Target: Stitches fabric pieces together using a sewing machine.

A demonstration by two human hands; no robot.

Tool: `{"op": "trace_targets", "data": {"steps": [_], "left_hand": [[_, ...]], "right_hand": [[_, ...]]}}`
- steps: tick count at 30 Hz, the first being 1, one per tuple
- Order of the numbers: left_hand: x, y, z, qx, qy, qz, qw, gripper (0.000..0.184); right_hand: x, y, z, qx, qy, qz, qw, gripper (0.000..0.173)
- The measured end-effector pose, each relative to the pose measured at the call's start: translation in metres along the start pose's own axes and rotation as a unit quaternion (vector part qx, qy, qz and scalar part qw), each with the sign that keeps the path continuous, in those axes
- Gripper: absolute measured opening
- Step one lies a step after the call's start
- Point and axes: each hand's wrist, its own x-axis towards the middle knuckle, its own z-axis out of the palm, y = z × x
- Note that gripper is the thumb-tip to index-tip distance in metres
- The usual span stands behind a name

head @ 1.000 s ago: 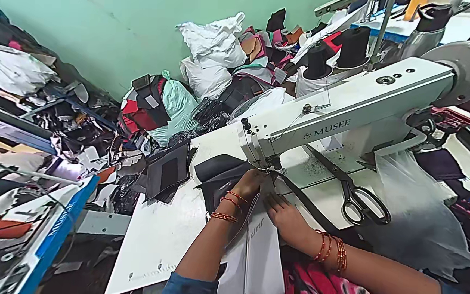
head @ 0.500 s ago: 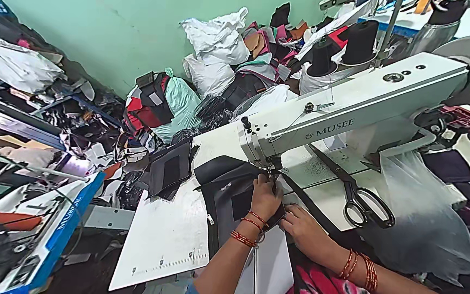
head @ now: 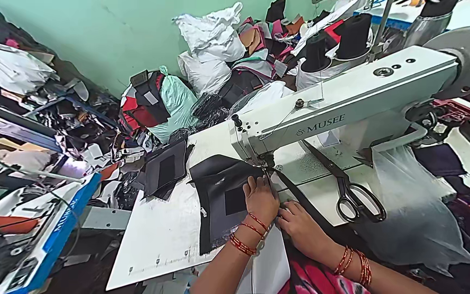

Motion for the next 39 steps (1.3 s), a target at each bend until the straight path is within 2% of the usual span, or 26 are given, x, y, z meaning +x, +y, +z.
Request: {"op": "trace_targets", "data": {"steps": [5, 8, 13, 27, 29, 33, 36, 39], "left_hand": [[0.007, 0.003, -0.006, -0.039, -0.082, 0.009, 0.996, 0.055], [0.011, -0.003, -0.009, -0.030, -0.103, 0.045, 0.993, 0.052], [0.016, -0.015, -0.005, -0.063, -0.059, 0.113, 0.990, 0.043], [0.019, -0.019, -0.004, -0.136, -0.035, 0.134, 0.981, 0.045], [0.018, -0.018, 0.000, -0.151, -0.032, 0.125, 0.980, 0.046], [0.015, -0.013, 0.003, -0.145, -0.032, 0.050, 0.988, 0.057], [0.016, -0.014, -0.007, -0.130, -0.060, 0.039, 0.989, 0.067], [0.018, -0.011, -0.017, -0.115, -0.094, 0.034, 0.988, 0.068]], "right_hand": [[-0.001, -0.001, 0.000, 0.006, 0.000, 0.004, 1.000, 0.017], [-0.002, -0.002, 0.001, 0.007, 0.001, 0.007, 1.000, 0.017], [-0.001, -0.003, 0.002, 0.004, 0.007, 0.002, 1.000, 0.017], [0.000, -0.002, 0.005, 0.008, 0.023, 0.005, 1.000, 0.019], [0.001, -0.002, 0.004, 0.018, 0.035, 0.005, 0.999, 0.020], [0.009, -0.003, 0.000, 0.012, 0.067, -0.011, 0.998, 0.019], [0.018, -0.001, -0.005, -0.001, 0.066, -0.030, 0.997, 0.016], [0.025, -0.002, -0.009, 0.006, 0.071, -0.045, 0.996, 0.015]]}}
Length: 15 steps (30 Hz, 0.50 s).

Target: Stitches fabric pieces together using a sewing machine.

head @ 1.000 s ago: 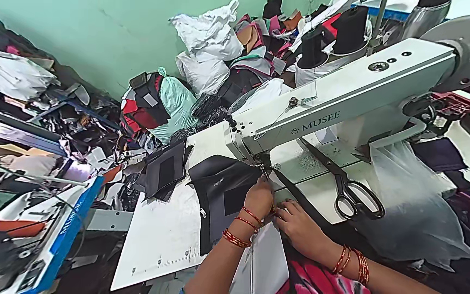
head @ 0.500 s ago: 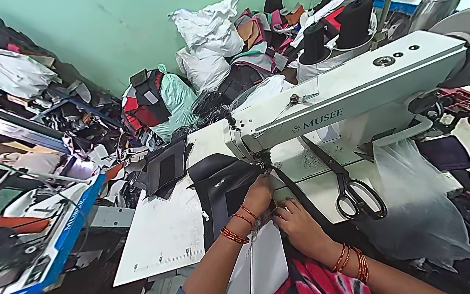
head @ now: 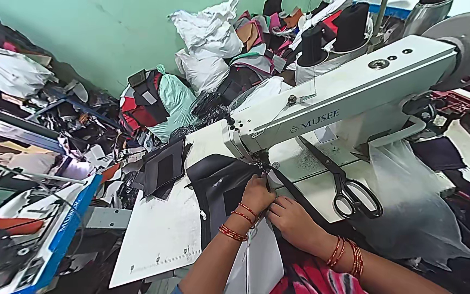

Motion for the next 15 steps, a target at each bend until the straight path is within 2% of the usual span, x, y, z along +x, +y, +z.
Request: {"op": "trace_targets", "data": {"steps": [3, 8, 11, 13, 15], "left_hand": [[-0.001, 0.016, -0.012, 0.037, -0.035, -0.032, 0.998, 0.067], [0.005, 0.035, -0.016, 0.099, -0.072, -0.060, 0.991, 0.046], [0.006, 0.033, -0.012, 0.102, -0.076, -0.055, 0.990, 0.043], [0.008, 0.024, -0.012, 0.081, -0.072, -0.038, 0.993, 0.044], [0.010, 0.012, -0.015, 0.060, -0.072, -0.003, 0.996, 0.046]], "right_hand": [[0.006, -0.002, -0.004, 0.002, -0.009, -0.001, 1.000, 0.015], [0.008, -0.002, -0.008, -0.009, -0.036, -0.014, 0.999, 0.013], [0.009, 0.009, -0.019, 0.066, -0.084, -0.010, 0.994, 0.013], [0.017, 0.024, -0.034, 0.155, -0.129, 0.035, 0.979, 0.010], [0.037, 0.040, -0.051, 0.165, -0.192, 0.139, 0.957, 0.018]]}}
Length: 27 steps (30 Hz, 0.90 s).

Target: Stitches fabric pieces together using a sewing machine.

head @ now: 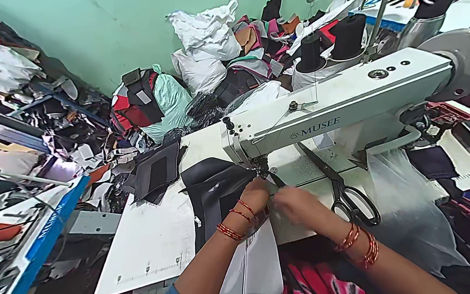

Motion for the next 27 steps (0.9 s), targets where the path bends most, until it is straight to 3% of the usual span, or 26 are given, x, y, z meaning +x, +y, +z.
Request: {"op": "trace_targets", "data": {"steps": [2, 4, 8, 15, 27], "left_hand": [[0.002, -0.012, -0.001, -0.016, 0.000, 0.036, 0.999, 0.046], [0.002, -0.021, -0.001, -0.047, 0.010, 0.061, 0.997, 0.044], [0.001, -0.033, -0.001, -0.103, 0.038, 0.101, 0.989, 0.042], [0.001, -0.049, 0.002, -0.167, 0.066, 0.173, 0.968, 0.036], [0.002, -0.035, 0.013, -0.150, 0.063, 0.102, 0.981, 0.044]], "right_hand": [[0.027, 0.003, -0.018, -0.010, -0.056, 0.151, 0.987, 0.029], [0.058, 0.014, -0.018, -0.019, -0.080, 0.240, 0.967, 0.033], [0.093, 0.027, 0.002, -0.023, -0.091, 0.251, 0.964, 0.035], [0.099, 0.027, 0.012, -0.006, -0.049, 0.288, 0.956, 0.030], [0.092, 0.008, 0.018, 0.057, -0.049, 0.343, 0.937, 0.030]]}}
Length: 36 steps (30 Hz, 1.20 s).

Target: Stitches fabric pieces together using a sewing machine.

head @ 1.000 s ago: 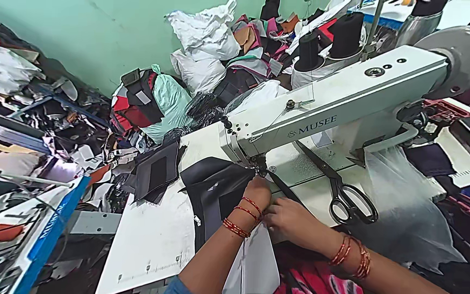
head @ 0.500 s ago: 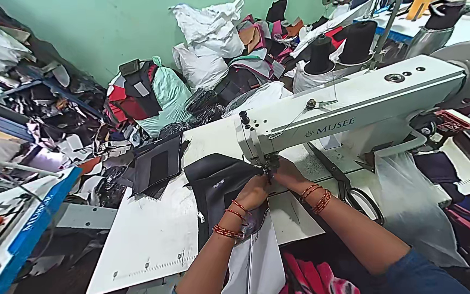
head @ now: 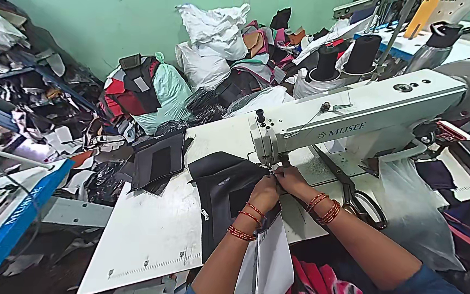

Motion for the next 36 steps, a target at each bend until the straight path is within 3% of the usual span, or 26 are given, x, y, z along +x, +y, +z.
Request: {"op": "trace_targets", "data": {"steps": [6, 10, 12, 16, 18, 30, 36], "left_hand": [[0.000, 0.007, 0.005, 0.019, 0.000, -0.028, 0.999, 0.046], [-0.001, 0.008, 0.005, 0.019, 0.003, -0.024, 1.000, 0.045], [0.000, 0.000, -0.002, -0.012, 0.002, 0.008, 1.000, 0.041], [0.005, -0.030, -0.020, -0.071, -0.005, 0.147, 0.986, 0.037], [0.010, -0.042, -0.026, -0.105, -0.021, 0.168, 0.980, 0.038], [0.008, -0.035, -0.021, -0.067, -0.013, 0.161, 0.985, 0.039], [0.013, -0.055, -0.031, -0.173, -0.034, 0.142, 0.974, 0.040]], "right_hand": [[-0.006, 0.002, 0.001, -0.029, 0.001, -0.033, 0.999, 0.030], [-0.008, 0.008, -0.002, 0.021, 0.006, -0.036, 0.999, 0.029], [-0.008, 0.012, -0.004, 0.049, 0.012, -0.028, 0.998, 0.028], [-0.013, 0.015, -0.001, 0.076, 0.034, -0.003, 0.997, 0.030], [-0.014, 0.015, 0.003, 0.092, 0.041, 0.008, 0.995, 0.031], [-0.017, 0.014, 0.018, 0.171, 0.058, 0.013, 0.983, 0.033], [-0.018, 0.020, 0.015, 0.198, 0.049, 0.020, 0.979, 0.032]]}}
